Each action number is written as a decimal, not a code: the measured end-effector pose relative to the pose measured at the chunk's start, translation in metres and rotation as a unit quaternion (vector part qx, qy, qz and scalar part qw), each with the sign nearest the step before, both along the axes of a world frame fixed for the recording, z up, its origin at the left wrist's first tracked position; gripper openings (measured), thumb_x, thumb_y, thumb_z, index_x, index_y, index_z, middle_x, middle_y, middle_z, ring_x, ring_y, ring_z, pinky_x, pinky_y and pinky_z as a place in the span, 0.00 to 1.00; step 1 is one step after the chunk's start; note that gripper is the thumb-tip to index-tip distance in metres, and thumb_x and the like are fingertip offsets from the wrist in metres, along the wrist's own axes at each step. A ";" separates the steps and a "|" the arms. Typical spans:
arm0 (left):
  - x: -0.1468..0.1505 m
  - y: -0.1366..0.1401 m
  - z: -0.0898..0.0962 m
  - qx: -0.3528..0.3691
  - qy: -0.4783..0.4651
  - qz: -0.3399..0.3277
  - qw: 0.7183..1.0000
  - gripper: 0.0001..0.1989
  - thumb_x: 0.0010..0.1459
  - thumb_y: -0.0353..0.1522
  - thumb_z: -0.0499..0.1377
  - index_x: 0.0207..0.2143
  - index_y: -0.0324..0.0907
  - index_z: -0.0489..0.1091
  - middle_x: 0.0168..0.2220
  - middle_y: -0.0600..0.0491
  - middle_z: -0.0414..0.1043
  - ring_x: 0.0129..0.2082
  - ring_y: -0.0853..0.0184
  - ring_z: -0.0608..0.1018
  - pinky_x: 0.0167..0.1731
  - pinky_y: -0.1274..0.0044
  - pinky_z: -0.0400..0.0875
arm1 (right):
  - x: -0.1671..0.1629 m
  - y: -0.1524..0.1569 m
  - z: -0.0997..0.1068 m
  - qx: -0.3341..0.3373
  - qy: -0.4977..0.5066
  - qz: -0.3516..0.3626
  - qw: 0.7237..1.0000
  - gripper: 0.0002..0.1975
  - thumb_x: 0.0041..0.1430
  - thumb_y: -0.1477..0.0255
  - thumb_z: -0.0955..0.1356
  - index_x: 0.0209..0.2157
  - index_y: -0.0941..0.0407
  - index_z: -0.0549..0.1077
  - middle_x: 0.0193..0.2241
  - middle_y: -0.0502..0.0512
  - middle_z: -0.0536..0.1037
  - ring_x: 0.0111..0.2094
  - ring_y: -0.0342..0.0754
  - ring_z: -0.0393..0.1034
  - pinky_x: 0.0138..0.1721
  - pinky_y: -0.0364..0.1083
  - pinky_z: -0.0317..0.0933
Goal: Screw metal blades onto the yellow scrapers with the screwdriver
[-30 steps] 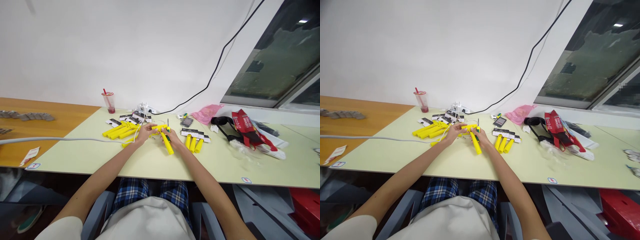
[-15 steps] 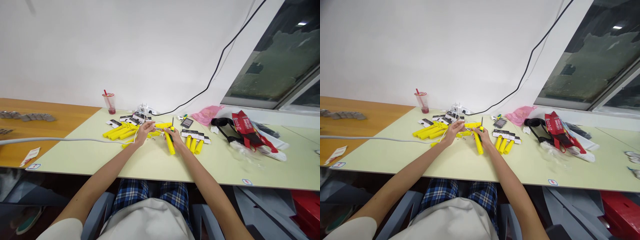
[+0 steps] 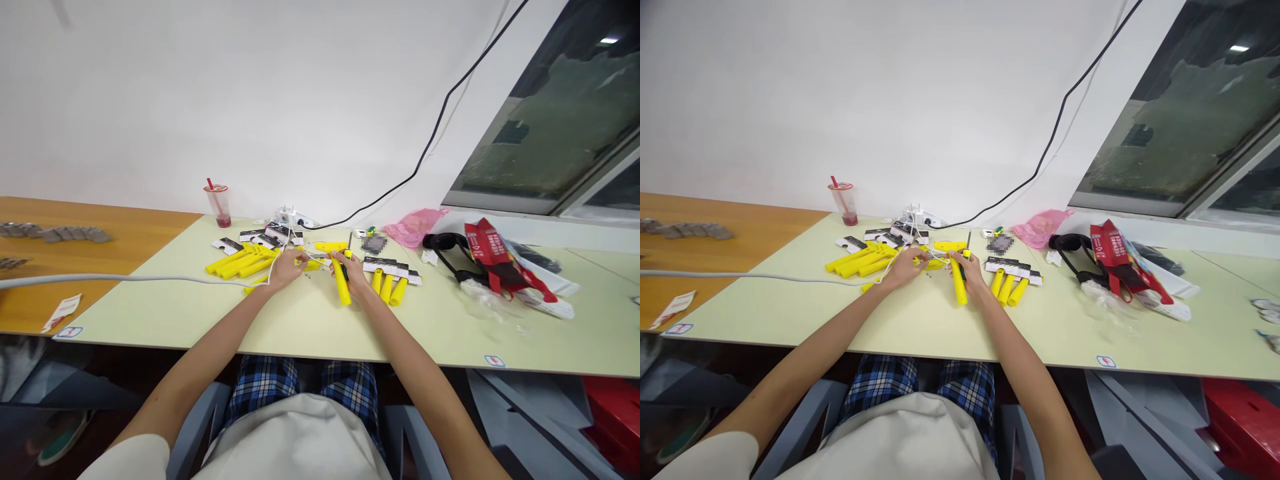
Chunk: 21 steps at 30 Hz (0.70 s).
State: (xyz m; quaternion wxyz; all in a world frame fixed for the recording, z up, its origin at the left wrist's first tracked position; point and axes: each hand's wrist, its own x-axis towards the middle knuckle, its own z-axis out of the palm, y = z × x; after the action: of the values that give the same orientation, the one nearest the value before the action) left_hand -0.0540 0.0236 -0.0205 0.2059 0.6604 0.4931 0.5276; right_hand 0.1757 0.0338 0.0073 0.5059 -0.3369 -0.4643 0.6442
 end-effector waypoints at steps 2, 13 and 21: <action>0.001 -0.002 -0.002 -0.005 0.043 -0.014 0.999 0.04 0.48 0.30 0.71 0.27 0.48 0.81 0.34 0.49 0.83 0.40 0.54 0.80 0.54 0.64 0.73 | 0.000 0.004 -0.004 -0.023 -0.015 -0.012 1.000 0.22 0.51 0.61 0.84 0.34 0.51 0.72 0.36 0.52 0.87 0.26 0.44 0.74 0.22 0.42 0.70; 0.002 -0.008 0.002 -0.017 0.165 -0.070 0.984 0.05 0.51 0.29 0.68 0.27 0.48 0.83 0.34 0.47 0.83 0.40 0.51 0.80 0.52 0.63 0.73 | -0.001 0.013 -0.015 -0.077 -0.043 -0.031 0.996 0.09 0.58 0.69 0.79 0.37 0.55 0.80 0.37 0.57 0.88 0.25 0.44 0.74 0.20 0.40 0.70; 0.005 -0.009 0.001 -0.019 0.203 -0.076 0.976 0.04 0.53 0.29 0.69 0.27 0.47 0.82 0.35 0.45 0.81 0.43 0.50 0.80 0.53 0.62 0.72 | -0.003 0.011 -0.014 -0.078 -0.048 -0.030 0.995 0.05 0.63 0.71 0.77 0.38 0.57 0.81 0.40 0.59 0.88 0.25 0.43 0.74 0.20 0.40 0.70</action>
State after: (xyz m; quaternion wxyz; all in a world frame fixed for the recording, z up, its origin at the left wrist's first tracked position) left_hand -0.0489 0.0145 -0.0194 0.1536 0.7853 0.4831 0.3554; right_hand 0.1732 0.0446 -0.0068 0.4744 -0.4198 -0.4257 0.6462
